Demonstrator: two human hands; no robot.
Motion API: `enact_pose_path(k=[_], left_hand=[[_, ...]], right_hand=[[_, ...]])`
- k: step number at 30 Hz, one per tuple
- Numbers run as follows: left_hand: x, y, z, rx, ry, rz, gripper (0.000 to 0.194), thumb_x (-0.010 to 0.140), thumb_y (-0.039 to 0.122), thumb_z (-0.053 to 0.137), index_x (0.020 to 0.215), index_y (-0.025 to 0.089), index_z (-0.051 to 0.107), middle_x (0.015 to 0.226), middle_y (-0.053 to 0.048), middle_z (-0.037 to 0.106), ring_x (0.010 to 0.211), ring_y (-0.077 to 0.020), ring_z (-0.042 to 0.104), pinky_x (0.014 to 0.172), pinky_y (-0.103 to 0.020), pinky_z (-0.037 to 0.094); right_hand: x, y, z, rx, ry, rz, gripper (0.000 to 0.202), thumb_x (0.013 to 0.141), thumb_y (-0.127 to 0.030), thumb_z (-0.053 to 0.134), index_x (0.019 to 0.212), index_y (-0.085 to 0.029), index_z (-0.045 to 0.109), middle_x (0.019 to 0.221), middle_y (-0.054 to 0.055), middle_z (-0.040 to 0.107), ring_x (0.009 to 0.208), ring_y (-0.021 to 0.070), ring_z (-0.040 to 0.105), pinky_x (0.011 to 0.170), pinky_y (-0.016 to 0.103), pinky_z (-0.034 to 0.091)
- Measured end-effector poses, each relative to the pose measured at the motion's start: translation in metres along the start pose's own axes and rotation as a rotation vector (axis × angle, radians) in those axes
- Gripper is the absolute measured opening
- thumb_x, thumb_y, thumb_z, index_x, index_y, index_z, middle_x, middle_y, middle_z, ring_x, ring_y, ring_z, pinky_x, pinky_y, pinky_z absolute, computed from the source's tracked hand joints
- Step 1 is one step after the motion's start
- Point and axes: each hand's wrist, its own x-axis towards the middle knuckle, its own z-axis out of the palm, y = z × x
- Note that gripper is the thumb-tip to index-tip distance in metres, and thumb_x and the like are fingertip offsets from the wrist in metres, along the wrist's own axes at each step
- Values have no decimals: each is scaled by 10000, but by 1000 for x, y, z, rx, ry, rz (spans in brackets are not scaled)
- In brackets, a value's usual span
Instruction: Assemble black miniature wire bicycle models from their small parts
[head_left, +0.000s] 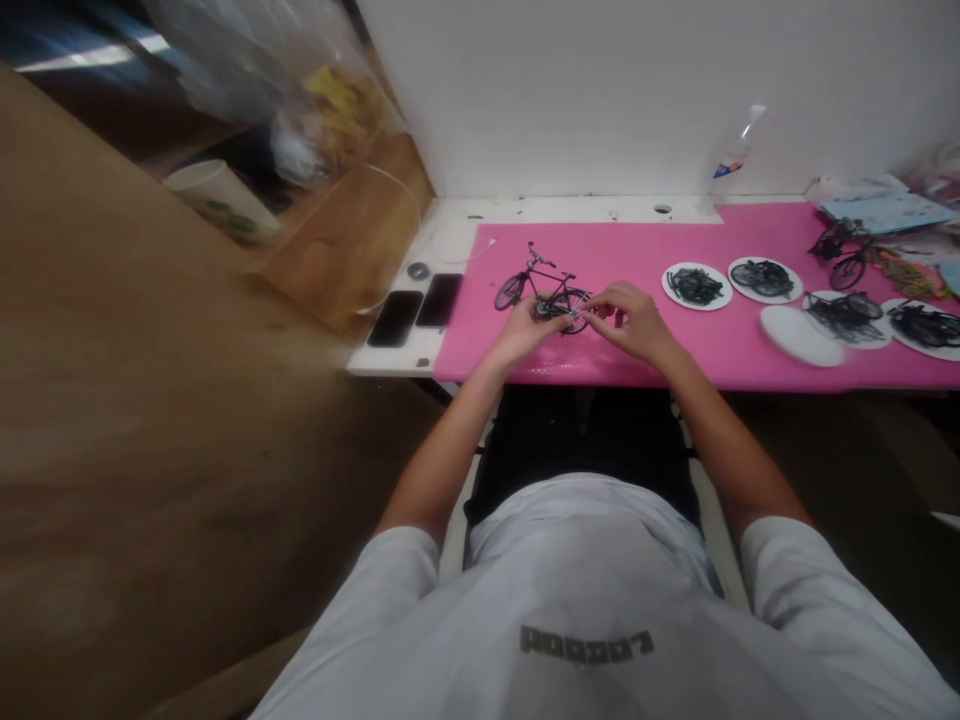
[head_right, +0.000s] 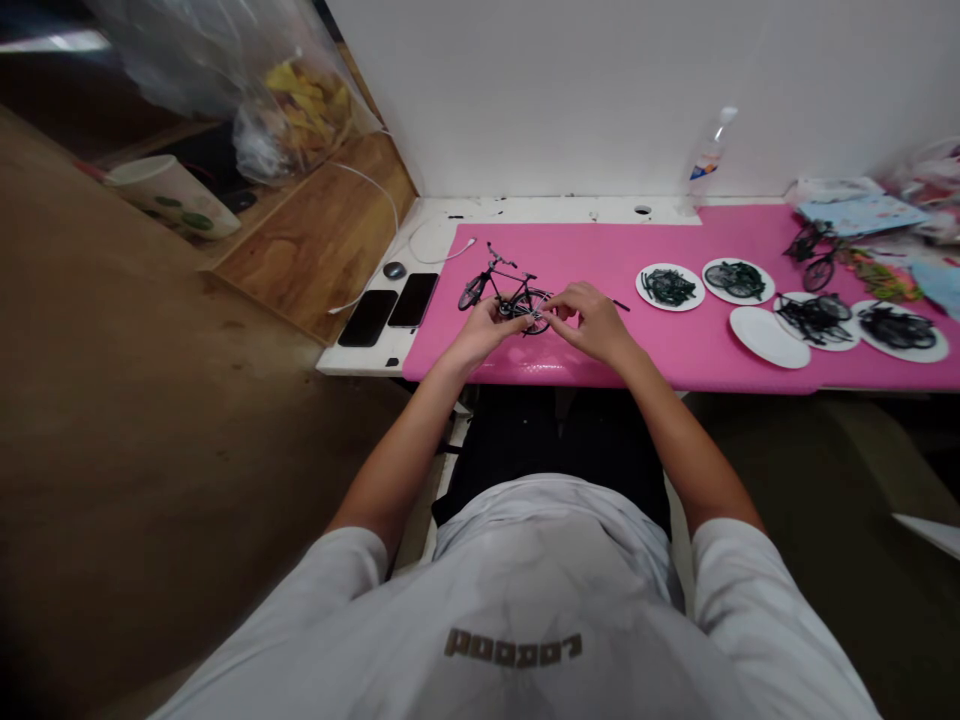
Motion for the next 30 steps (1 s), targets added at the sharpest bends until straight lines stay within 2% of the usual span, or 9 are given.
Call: enact_pose_path(k=[5, 7, 9, 11, 13, 16, 20, 25, 30], left_hand=[[7, -4, -8, 11, 130, -10, 461, 702, 220, 998, 1062, 180, 712, 938, -50, 793, 894, -205, 781, 906, -371, 631], [9, -4, -12, 15, 162, -14, 441, 707, 218, 988, 1051, 178, 715, 927, -46, 791, 879, -198, 774, 887, -357, 623], [10, -4, -15, 7, 175, -13, 414, 719, 222, 973, 1043, 178, 719, 927, -45, 792, 874, -193, 767, 874, -345, 617], [10, -3, -18, 3, 183, -15, 396, 723, 226, 962, 1033, 179, 720, 924, -45, 790, 874, -191, 762, 868, -339, 610], [10, -3, -20, 12, 188, -21, 388, 720, 233, 961, 1015, 179, 716, 913, -46, 782, 866, -194, 758, 855, -337, 603], [12, -2, -24, 30, 200, -21, 380, 719, 250, 962, 997, 180, 713, 906, -50, 771, 841, -193, 749, 832, -342, 588], [14, -4, -33, 62, 228, 16, 355, 733, 298, 961, 974, 177, 731, 897, -58, 765, 839, -191, 740, 801, -323, 564], [18, -14, -42, 55, 293, 24, 343, 738, 302, 949, 968, 178, 727, 903, -44, 760, 821, -158, 711, 744, -275, 541], [31, -34, -41, -178, 400, -41, 334, 739, 349, 902, 947, 206, 682, 901, -39, 746, 777, -152, 672, 714, -298, 532]], right_hand=[[-2, 23, 12, 78, 197, 188, 317, 1017, -486, 711, 1236, -266, 778, 897, 37, 727, 792, 200, 644, 653, 332, 517], [-5, 38, 17, 82, 242, 255, 332, 1005, -475, 713, 1246, -252, 762, 884, 33, 722, 797, 204, 652, 649, 327, 515], [-8, 55, 22, 67, 198, 284, 292, 1006, -451, 696, 1182, -233, 779, 885, 47, 734, 808, 216, 665, 697, 351, 548], [-12, 70, 25, -3, 140, 270, 246, 1002, -413, 688, 1111, -224, 802, 943, 79, 770, 857, 239, 691, 830, 419, 587], [-15, 83, 28, -89, 80, 233, 225, 988, -369, 697, 1100, -217, 819, 1033, 118, 802, 963, 280, 715, 982, 507, 573], [-20, 95, 33, -170, -23, 169, 249, 974, -337, 707, 1131, -200, 846, 1141, 156, 813, 1096, 338, 710, 1104, 602, 515], [-23, 103, 40, -239, -93, 134, 266, 978, -339, 699, 1144, -218, 869, 1227, 163, 796, 1196, 371, 668, 1136, 654, 486], [-25, 106, 45, -275, -88, 137, 265, 994, -301, 658, 1125, -211, 870, 1218, 163, 807, 1201, 372, 639, 1118, 641, 497], [-28, 103, 47, -323, -59, 163, 293, 1011, -312, 629, 1155, -205, 860, 1250, 155, 803, 1175, 368, 649, 1123, 645, 487]])
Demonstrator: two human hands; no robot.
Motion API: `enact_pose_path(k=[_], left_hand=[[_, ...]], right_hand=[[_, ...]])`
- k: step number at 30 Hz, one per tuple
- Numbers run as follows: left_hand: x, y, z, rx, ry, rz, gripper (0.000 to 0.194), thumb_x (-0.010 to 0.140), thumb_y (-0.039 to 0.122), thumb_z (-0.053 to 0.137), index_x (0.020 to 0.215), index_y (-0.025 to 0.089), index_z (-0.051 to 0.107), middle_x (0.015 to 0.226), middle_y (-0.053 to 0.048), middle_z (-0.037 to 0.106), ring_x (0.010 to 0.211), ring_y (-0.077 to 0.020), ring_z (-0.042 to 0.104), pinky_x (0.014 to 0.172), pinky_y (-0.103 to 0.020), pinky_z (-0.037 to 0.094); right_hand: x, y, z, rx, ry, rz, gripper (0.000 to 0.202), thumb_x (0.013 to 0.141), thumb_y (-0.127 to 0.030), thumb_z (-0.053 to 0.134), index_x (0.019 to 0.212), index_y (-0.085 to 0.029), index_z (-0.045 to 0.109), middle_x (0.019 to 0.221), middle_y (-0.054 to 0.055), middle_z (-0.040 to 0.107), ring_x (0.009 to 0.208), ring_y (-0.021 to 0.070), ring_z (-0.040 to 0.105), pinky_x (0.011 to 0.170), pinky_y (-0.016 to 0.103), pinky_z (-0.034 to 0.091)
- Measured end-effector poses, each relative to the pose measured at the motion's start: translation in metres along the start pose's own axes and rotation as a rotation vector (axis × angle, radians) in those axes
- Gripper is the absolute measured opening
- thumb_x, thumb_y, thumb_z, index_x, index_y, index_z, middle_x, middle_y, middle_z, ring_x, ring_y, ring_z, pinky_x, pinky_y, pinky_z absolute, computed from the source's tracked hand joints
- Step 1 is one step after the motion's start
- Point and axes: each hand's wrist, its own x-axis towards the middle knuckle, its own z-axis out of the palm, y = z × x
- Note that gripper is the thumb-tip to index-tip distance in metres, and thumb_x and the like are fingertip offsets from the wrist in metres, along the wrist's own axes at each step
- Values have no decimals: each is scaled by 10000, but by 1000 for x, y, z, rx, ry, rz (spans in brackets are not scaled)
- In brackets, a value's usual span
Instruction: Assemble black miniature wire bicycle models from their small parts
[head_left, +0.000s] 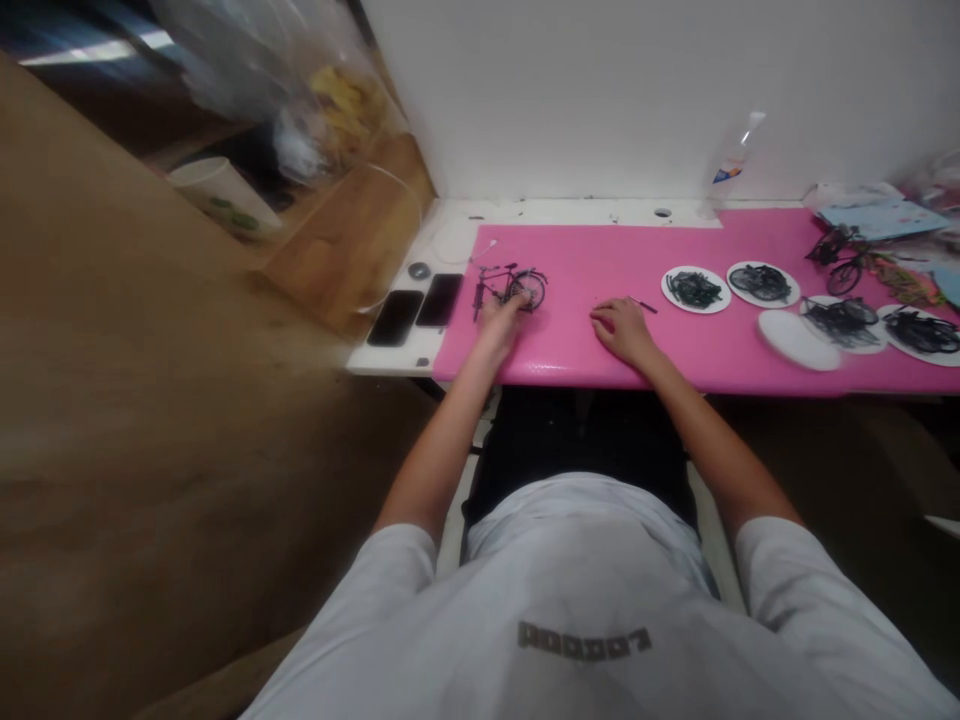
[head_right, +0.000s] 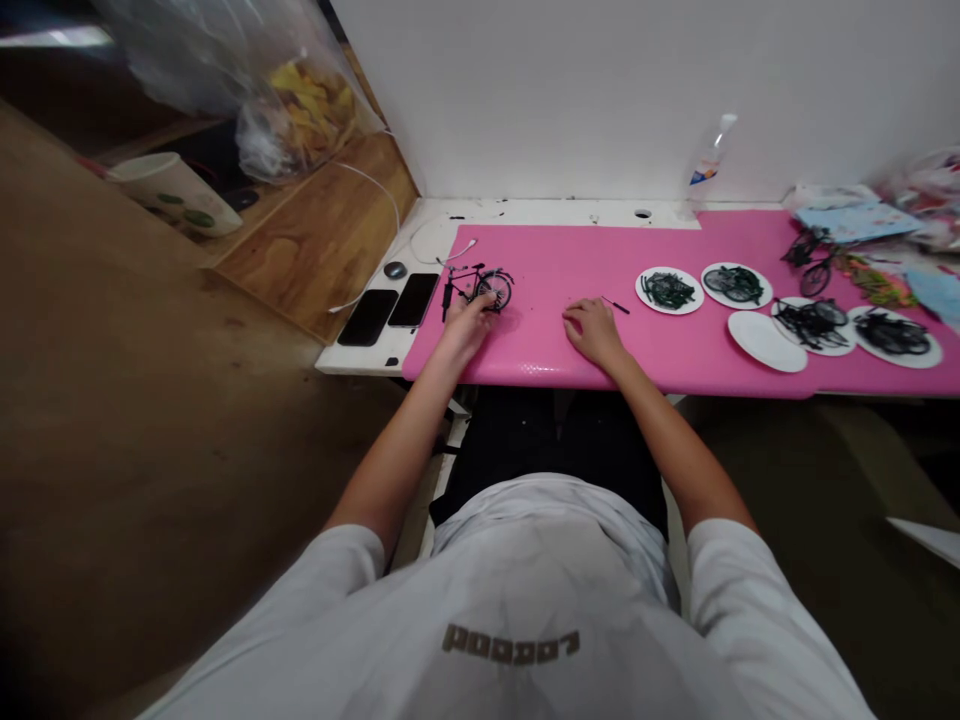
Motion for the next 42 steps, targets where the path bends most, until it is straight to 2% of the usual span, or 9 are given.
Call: enact_pose_path(k=[4, 9, 11, 14, 17, 21, 27, 36, 42], left_hand=[[6, -13, 3, -49, 8, -18, 396, 711, 439, 905, 886, 230, 618, 830, -23, 701, 781, -162, 659, 740, -327, 527], [6, -27, 4, -88, 32, 41, 449, 691, 437, 905, 960, 231, 611, 931, -19, 742, 881, -158, 705, 802, -304, 558], [6, -34, 4, -87, 39, 59, 462, 667, 390, 927, 971, 222, 622, 945, -18, 751, 879, -159, 718, 808, -292, 568], [8, -43, 3, 9, -11, 106, 456, 647, 319, 962, 974, 195, 668, 929, -28, 762, 858, -170, 729, 818, -290, 578], [9, -50, 1, 108, -44, 157, 421, 669, 265, 959, 991, 177, 702, 939, -49, 783, 878, -188, 747, 846, -306, 595], [11, -57, 1, 197, -67, 194, 398, 715, 251, 937, 1036, 178, 713, 959, -57, 794, 885, -193, 757, 877, -327, 604], [13, -60, 0, 266, -90, 241, 421, 722, 315, 940, 1052, 172, 722, 973, -62, 786, 880, -195, 746, 873, -325, 579], [13, -59, -1, 259, -93, 234, 410, 732, 312, 933, 1051, 175, 716, 977, -68, 789, 881, -196, 748, 882, -334, 582], [11, -57, 0, 249, -87, 223, 412, 728, 280, 936, 1056, 173, 712, 967, -62, 787, 877, -193, 750, 887, -332, 593]], right_hand=[[-1, -4, 1, -27, -4, 11, 300, 1012, -309, 612, 1156, -201, 852, 1268, 158, 796, 1176, 369, 657, 1151, 658, 466], [-1, -8, 0, -51, -44, 66, 377, 1018, -319, 572, 1271, -175, 811, 1369, 179, 750, 1294, 383, 623, 1209, 636, 451], [-1, -11, -2, -77, -60, 100, 517, 1011, -358, 576, 1460, -138, 710, 1550, 200, 650, 1452, 403, 535, 1270, 621, 411], [-2, -15, -6, -107, -145, 141, 792, 1012, -462, 571, 1695, -83, 443, 1773, 210, 422, 1667, 428, 307, 1366, 644, 276], [-2, -18, -10, -101, -242, 140, 893, 1036, -558, 517, 1769, -102, 290, 1843, 183, 307, 1739, 421, 167, 1406, 648, 176], [-1, -18, -14, -102, -326, 131, 911, 1054, -617, 480, 1789, -128, 252, 1865, 162, 256, 1757, 418, 112, 1419, 620, 150], [0, -14, -13, -110, -343, 110, 883, 1074, -634, 447, 1782, -132, 281, 1859, 167, 274, 1750, 415, 158, 1417, 606, 174], [0, -15, -10, -118, -234, 50, 744, 1050, -551, 530, 1639, -97, 513, 1693, 206, 538, 1539, 428, 485, 1352, 598, 332], [-1, -14, -6, -76, -120, 53, 580, 1039, -448, 541, 1511, -120, 616, 1517, 216, 664, 1398, 406, 582, 1271, 611, 434]])
